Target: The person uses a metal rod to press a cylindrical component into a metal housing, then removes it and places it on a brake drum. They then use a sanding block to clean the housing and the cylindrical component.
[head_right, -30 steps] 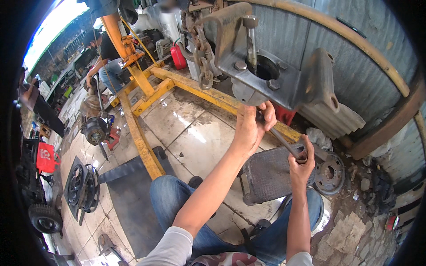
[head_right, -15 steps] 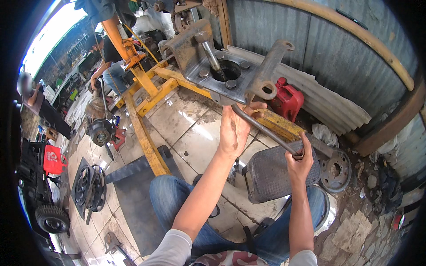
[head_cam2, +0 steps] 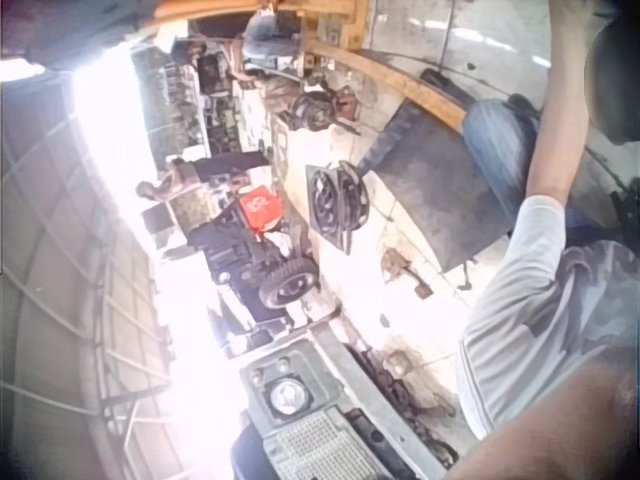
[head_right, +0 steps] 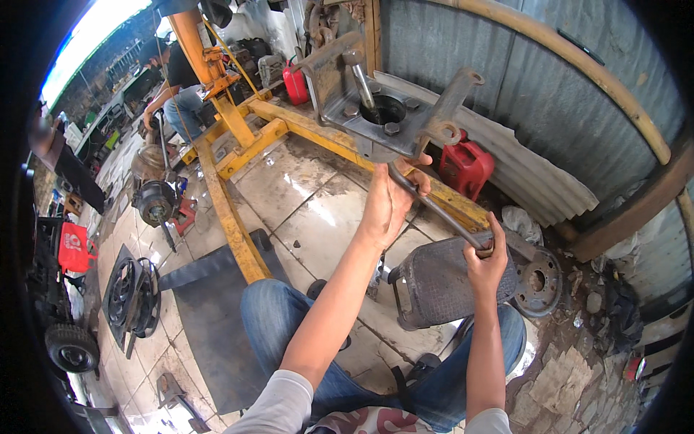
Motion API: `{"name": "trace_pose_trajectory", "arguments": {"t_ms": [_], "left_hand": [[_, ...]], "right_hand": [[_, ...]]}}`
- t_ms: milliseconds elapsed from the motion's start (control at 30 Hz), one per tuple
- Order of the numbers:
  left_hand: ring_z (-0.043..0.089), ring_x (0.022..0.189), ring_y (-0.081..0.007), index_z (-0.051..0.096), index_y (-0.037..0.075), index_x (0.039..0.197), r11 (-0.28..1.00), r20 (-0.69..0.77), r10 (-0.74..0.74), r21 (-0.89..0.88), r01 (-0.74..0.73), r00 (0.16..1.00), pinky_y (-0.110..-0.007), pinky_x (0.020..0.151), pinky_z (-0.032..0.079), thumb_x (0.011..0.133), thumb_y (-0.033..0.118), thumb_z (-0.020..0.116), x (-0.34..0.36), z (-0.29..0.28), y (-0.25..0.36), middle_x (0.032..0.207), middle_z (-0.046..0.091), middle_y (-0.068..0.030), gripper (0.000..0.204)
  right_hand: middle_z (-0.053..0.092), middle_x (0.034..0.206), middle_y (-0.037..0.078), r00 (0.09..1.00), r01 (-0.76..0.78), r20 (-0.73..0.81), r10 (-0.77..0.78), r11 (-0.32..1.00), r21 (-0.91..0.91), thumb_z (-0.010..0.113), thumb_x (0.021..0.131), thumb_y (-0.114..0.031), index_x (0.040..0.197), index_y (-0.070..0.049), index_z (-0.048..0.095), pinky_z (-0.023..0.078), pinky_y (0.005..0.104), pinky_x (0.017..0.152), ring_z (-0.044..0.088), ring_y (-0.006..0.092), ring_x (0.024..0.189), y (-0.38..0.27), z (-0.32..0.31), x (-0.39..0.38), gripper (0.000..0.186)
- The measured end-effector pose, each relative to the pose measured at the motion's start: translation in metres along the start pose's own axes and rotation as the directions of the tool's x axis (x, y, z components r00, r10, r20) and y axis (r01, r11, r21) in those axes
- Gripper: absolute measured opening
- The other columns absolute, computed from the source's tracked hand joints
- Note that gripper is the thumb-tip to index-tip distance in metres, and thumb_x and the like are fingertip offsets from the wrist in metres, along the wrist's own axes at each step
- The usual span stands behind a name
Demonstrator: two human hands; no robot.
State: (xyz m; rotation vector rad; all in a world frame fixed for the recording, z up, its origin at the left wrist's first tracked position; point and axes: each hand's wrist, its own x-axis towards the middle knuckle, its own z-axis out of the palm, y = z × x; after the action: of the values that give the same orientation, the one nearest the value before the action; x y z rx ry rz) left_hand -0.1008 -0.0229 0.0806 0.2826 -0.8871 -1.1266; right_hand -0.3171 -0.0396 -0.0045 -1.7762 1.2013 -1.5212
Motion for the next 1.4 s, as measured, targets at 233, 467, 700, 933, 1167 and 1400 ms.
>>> {"name": "trace_pose_trajectory", "arguments": {"t_ms": [233, 467, 700, 933, 1167, 1400], "left_hand": [[0.051, 0.077, -0.0132, 0.054, 0.002, 0.115, 0.999, -0.084, -0.008, -0.040, 0.005, 0.996, -0.030, 0.078, 0.041, 0.097, 0.061, 0.036, -0.001, -0.022, -0.009, 0.106, 0.060, -0.0060, 0.064], [0.051, 0.073, -0.0133, 0.055, 0.000, 0.109, 0.995, -0.110, -0.012, -0.099, 0.001, 0.994, -0.030, 0.074, 0.042, 0.097, 0.059, 0.039, -0.006, -0.035, -0.010, 0.104, 0.060, -0.0090, 0.062], [0.050, 0.073, -0.0124, 0.055, 0.002, 0.111, 0.995, -0.085, -0.015, -0.100, 0.006, 0.996, -0.030, 0.078, 0.040, 0.094, 0.063, 0.041, -0.006, -0.041, -0.012, 0.106, 0.060, -0.0059, 0.065], [0.055, 0.079, -0.0150, 0.053, 0.001, 0.114, 0.994, -0.134, -0.022, -0.110, 0.007, 0.991, -0.030, 0.080, 0.043, 0.091, 0.065, 0.044, -0.007, -0.037, -0.009, 0.108, 0.060, -0.0067, 0.068], [0.051, 0.074, -0.0146, 0.048, 0.011, 0.120, 0.976, -0.226, -0.045, -0.217, -0.005, 0.973, -0.031, 0.078, 0.043, 0.094, 0.059, 0.044, -0.014, -0.054, -0.014, 0.103, 0.060, -0.0058, 0.055], [0.041, 0.062, -0.0109, 0.047, 0.019, 0.113, 0.942, -0.290, -0.119, -0.335, 0.016, 0.950, -0.029, 0.071, 0.039, 0.095, 0.054, 0.046, -0.018, -0.059, -0.016, 0.084, 0.052, -0.0010, 0.040]], "right_hand": [[0.058, 0.127, 0.009, 0.999, 0.043, 0.030, -0.040, 0.996, -0.083, 0.064, 0.070, 0.004, 0.135, -0.007, 0.053, 0.047, 0.0194, 0.068, 0.056, 0.0077, 0.081, 0.004, 0.006, 0.004, 0.066], [0.056, 0.130, 0.010, 0.996, -0.057, 0.061, 0.061, 0.996, -0.073, 0.064, 0.070, 0.003, 0.134, -0.007, 0.053, 0.050, 0.0211, 0.076, 0.059, 0.0127, 0.103, -0.006, 0.011, 0.004, 0.066], [0.057, 0.130, 0.013, 0.997, -0.053, 0.054, 0.059, 0.993, -0.104, 0.065, 0.069, 0.003, 0.135, -0.008, 0.053, 0.050, 0.0241, 0.081, 0.059, 0.0161, 0.107, -0.005, 0.012, 0.002, 0.068], [0.056, 0.131, 0.012, 0.995, -0.062, 0.064, 0.071, 0.991, -0.121, 0.066, 0.070, 0.002, 0.136, -0.009, 0.053, 0.051, 0.0216, 0.073, 0.061, 0.0120, 0.095, -0.009, 0.012, 0.000, 0.068], [0.057, 0.130, 0.011, 0.996, -0.019, 0.082, 0.036, 0.980, -0.198, 0.067, 0.070, 0.001, 0.135, -0.010, 0.053, 0.050, 0.0222, 0.067, 0.062, 0.0089, 0.075, -0.009, 0.017, 0.000, 0.068], [0.058, 0.131, 0.011, 0.995, -0.015, 0.089, 0.038, 0.969, -0.246, 0.068, 0.069, 0.001, 0.134, -0.010, 0.055, 0.051, 0.0236, 0.064, 0.063, 0.0092, 0.068, -0.005, 0.020, 0.000, 0.067]]}}
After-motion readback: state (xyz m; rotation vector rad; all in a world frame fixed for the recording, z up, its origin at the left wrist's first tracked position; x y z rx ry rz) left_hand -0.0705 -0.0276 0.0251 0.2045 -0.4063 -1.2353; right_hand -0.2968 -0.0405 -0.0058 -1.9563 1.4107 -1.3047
